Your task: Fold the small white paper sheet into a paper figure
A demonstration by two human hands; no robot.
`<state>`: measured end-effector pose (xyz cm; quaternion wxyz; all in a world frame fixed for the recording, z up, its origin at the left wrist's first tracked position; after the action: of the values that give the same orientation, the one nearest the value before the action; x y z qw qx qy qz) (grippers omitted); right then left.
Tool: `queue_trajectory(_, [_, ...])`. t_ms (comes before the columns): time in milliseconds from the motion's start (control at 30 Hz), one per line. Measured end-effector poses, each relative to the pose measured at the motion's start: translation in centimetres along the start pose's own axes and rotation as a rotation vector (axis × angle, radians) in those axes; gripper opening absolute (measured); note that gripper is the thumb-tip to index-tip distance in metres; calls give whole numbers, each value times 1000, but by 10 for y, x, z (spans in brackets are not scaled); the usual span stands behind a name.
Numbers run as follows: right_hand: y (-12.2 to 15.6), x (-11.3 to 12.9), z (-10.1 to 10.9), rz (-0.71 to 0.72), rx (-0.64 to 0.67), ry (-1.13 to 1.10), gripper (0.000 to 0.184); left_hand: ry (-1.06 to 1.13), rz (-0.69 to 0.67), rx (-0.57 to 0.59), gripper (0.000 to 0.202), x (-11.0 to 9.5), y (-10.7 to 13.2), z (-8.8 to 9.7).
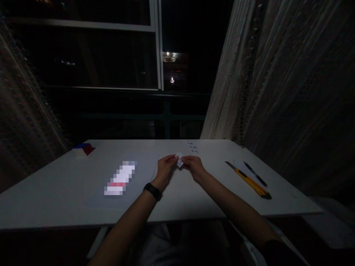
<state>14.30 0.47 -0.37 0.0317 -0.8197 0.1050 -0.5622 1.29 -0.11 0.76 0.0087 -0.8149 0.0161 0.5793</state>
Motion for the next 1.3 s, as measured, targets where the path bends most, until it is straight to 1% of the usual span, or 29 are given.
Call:
queue_trajectory(67, [0, 0, 2, -7, 0, -5, 23, 24, 30, 5, 40, 1, -1, 1])
queue_trajectory(233, [-4, 2, 5, -23, 98, 62, 24, 56, 77, 9, 41, 0, -1, 5])
queue_trajectory(300, [-6, 3, 6, -11, 109, 97, 23, 50, 84, 7, 39, -1, -1, 5])
queue_trajectory(400, [-7, 3, 6, 66, 86, 189, 20, 21, 75, -16, 35, -1, -1, 6])
queue_trajectory(467, [-6, 2, 5, 121, 55, 257, 17, -22, 39, -50, 32, 0, -1, 6])
queue_trajectory(567, [-5, 2, 4, 136, 10, 287, 15, -66, -3, -77, 29, 0, -1, 6])
queue_trajectory(667, [-5, 3, 4, 100, 5, 228, 16, -13, 50, -6, 34, 0, -1, 5])
queue_trajectory(767, [-7, 5, 6, 52, 42, 178, 18, 4, 120, 65, 37, -2, -1, 6])
queue_trajectory(800, [-8, 5, 7, 39, 58, 177, 19, -12, 127, 63, 36, -3, -1, 6])
queue_trajectory(867, [-9, 5, 6, 42, 78, 204, 19, -59, 124, 23, 33, -4, -2, 8])
queue_trajectory(933, [-8, 6, 5, 84, 73, 250, 19, -106, 118, -18, 31, -5, -2, 9])
queue_trajectory(1000, [-7, 8, 3, 139, 65, 282, 19, -131, 116, -34, 31, -5, -3, 10])
queue_trajectory(1067, [-6, 10, 3, 166, 85, 288, 20, -122, 114, -37, 32, -5, -3, 10])
queue_trajectory(1167, [-6, 12, 5, 124, 150, 264, 23, -83, 132, 3, 34, -7, -3, 10])
queue_trajectory(1233, [-8, 12, 7, 82, 184, 235, 24, -86, 152, 58, 36, -8, -2, 10])
queue_trajectory(1300, [-10, 11, 9, 91, 193, 225, 25, -110, 160, 114, 36, -10, -1, 9])
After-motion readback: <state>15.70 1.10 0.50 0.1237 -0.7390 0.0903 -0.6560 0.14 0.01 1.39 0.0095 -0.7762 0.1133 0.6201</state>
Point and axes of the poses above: each hand's wrist, its own y-axis away from the middle knuckle, its own z-axis out of the back of the hand, x = y × z, the point moved 2 cm from there along -y, towards the middle knuckle, and after that the axes turned 9 degrees about z, right-handed, at the moved point
